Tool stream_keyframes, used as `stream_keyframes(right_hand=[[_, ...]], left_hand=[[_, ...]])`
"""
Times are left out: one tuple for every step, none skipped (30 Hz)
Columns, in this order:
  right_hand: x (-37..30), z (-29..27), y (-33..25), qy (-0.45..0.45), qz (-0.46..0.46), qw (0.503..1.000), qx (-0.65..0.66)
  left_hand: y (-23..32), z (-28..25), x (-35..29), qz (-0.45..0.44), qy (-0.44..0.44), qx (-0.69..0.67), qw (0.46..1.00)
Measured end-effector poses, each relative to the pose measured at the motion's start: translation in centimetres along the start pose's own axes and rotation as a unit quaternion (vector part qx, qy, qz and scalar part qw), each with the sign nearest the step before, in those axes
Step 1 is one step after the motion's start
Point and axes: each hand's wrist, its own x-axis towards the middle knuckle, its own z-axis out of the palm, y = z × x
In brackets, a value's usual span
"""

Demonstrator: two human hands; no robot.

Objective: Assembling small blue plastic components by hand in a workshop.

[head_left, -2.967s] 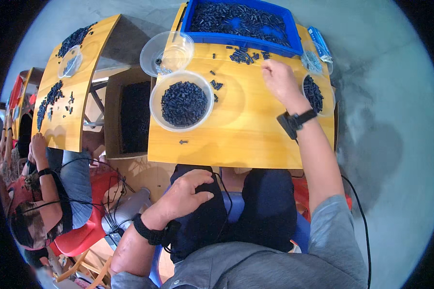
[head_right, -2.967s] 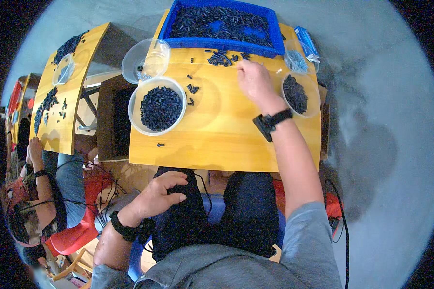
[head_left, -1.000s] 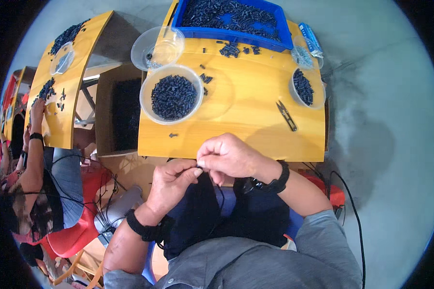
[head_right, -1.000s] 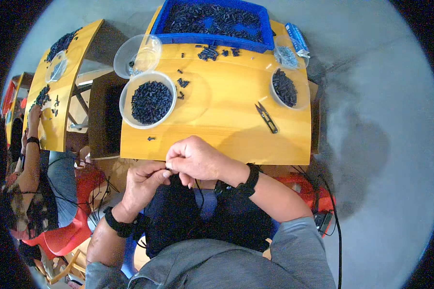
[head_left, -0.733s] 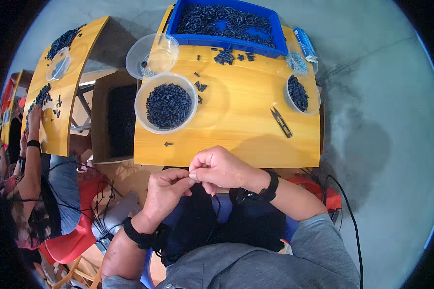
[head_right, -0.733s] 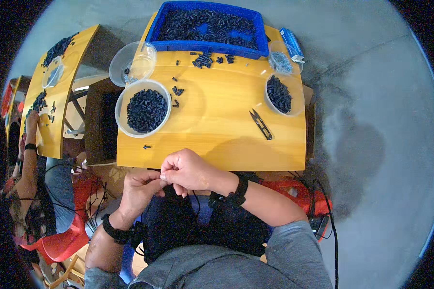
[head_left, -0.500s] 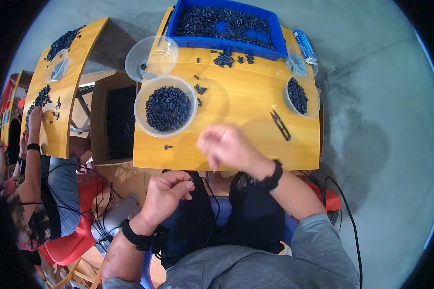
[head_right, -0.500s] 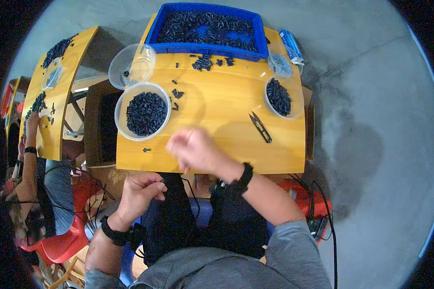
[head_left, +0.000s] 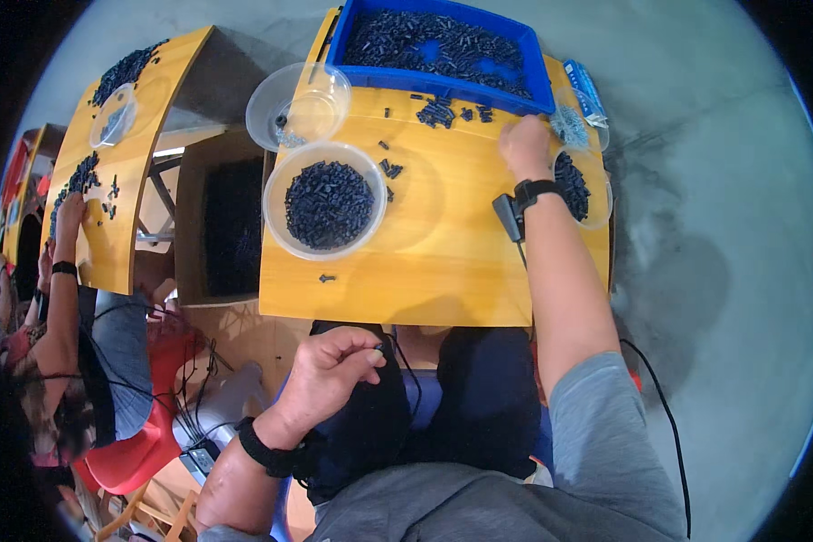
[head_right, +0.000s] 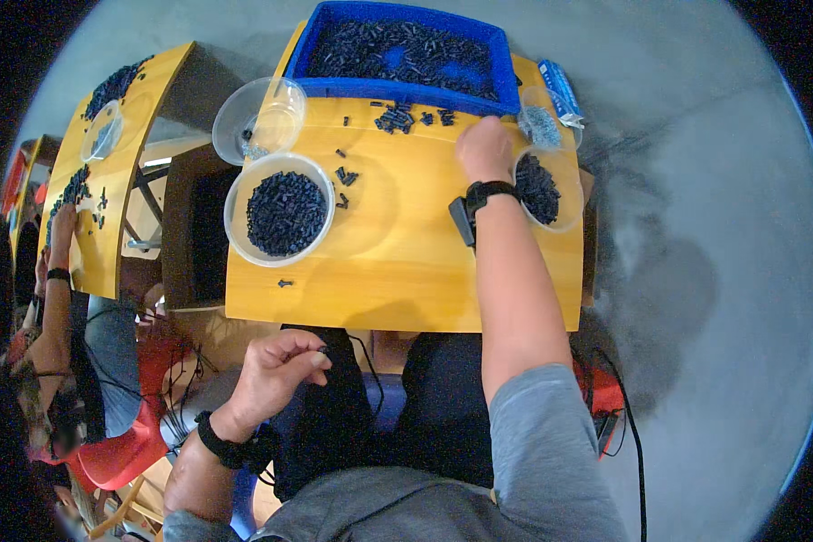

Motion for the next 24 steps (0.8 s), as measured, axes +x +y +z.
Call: stream_keyframes(right_hand=[[0.4, 0.2, 0.5, -0.009, -0.013, 1.0, -0.009], [0.9, 0.3, 1.0, 0.032, -0.06, 0.997, -0.03], [0.9, 0.4, 1.1, 0.065, -0.105, 0.991, -0.046], [1.4, 0.1, 1.4, 0.068, -0.103, 0.992, -0.041], [2.3, -0.1, 1.6, 0.037, -0.08, 0.993, -0.072], [2.5, 0.1, 1.3, 0.036, -0.083, 0.993, -0.069], [1.9, 0.1, 0.2, 0.025, -0.046, 0.995, -0.08], [2.4, -0.1, 1.1, 0.024, -0.078, 0.991, -0.104], [2.3, -0.2, 0.8, 0.012, -0.088, 0.989, -0.117], [2.0, -0.2, 0.6, 0.001, -0.098, 0.987, -0.13], [1.5, 0.0, 0.3, -0.005, -0.098, 0.987, -0.127], [1.2, -0.1, 0.4, 0.01, -0.106, 0.987, -0.122], [1.1, -0.2, 0.5, 0.027, -0.112, 0.986, -0.119], [1.6, 0.0, 1.4, 0.027, -0.112, 0.986, -0.118], [1.6, -0.3, 2.1, -0.037, -0.066, 0.997, 0.016], [1.7, -0.6, 2.8, -0.099, -0.018, 0.984, 0.15], [1.7, -1.0, 3.6, -0.095, -0.016, 0.984, 0.147], [-1.1, -1.2, 0.3, -0.061, -0.001, 0.972, 0.228], [-3.5, -2.2, -1.5, -0.015, 0.016, 0.954, 0.3], [-4.9, -3.0, -1.6, -0.011, 0.016, 0.954, 0.298], [-6.0, -3.6, -1.7, -0.052, 0.0, 0.932, 0.36], [-7.3, -4.1, -1.8, -0.093, -0.016, 0.903, 0.418], [-8.8, -4.5, -1.9, -0.13, -0.017, 0.886, 0.444], [-10.7, -4.8, -2.2, -0.168, -0.018, 0.867, 0.469]], left_hand=[[0.5, 0.2, -0.1, -0.003, 0.005, -0.018, 1.0], [0.9, 0.4, 0.1, -0.007, 0.011, -0.036, 0.999], [1.0, 0.2, 0.2, 0.016, 0.013, -0.015, 1.0], [1.0, 0.2, 0.3, 0.035, 0.01, 0.004, 0.999], [1.4, 0.3, 0.1, 0.037, 0.028, 0.006, 0.999], [1.2, 0.2, 0.1, 0.049, 0.022, -0.04, 0.998], [1.2, 0.1, 0.1, 0.061, 0.02, -0.062, 0.996], [1.3, 0.2, 0.2, 0.079, 0.009, -0.085, 0.993], [1.1, 0.3, 0.3, 0.072, 0.016, -0.083, 0.994], [0.7, 0.3, 0.4, 0.091, 0.016, -0.109, 0.99], [0.5, 0.2, 0.4, 0.111, 0.016, -0.134, 0.985], [0.4, 0.2, 0.4, 0.11, 0.018, -0.133, 0.985], [0.3, 0.2, 0.4, 0.121, 0.021, -0.117, 0.986], [0.4, 0.3, 0.5, 0.132, 0.023, -0.1, 0.986], [0.2, 0.4, 0.5, 0.132, 0.021, -0.101, 0.986], [0.2, 0.5, 0.5, 0.135, 0.018, -0.106, 0.985], [0.2, 0.7, 0.6, 0.138, 0.014, -0.111, 0.984], [-0.1, 0.2, 0.1, 0.134, 0.029, -0.106, 0.985], [-0.1, 0.1, 0.0, 0.129, 0.034, -0.099, 0.986], [0.0, 0.3, 0.0, 0.125, 0.033, -0.094, 0.987], [0.0, 0.3, 0.1, 0.127, 0.031, -0.094, 0.987], [0.0, 0.3, 0.2, 0.132, 0.029, -0.089, 0.987], [0.0, 0.4, 0.2, 0.137, 0.027, -0.084, 0.987], [0.0, 0.4, 0.2, 0.137, 0.028, -0.084, 0.987]])
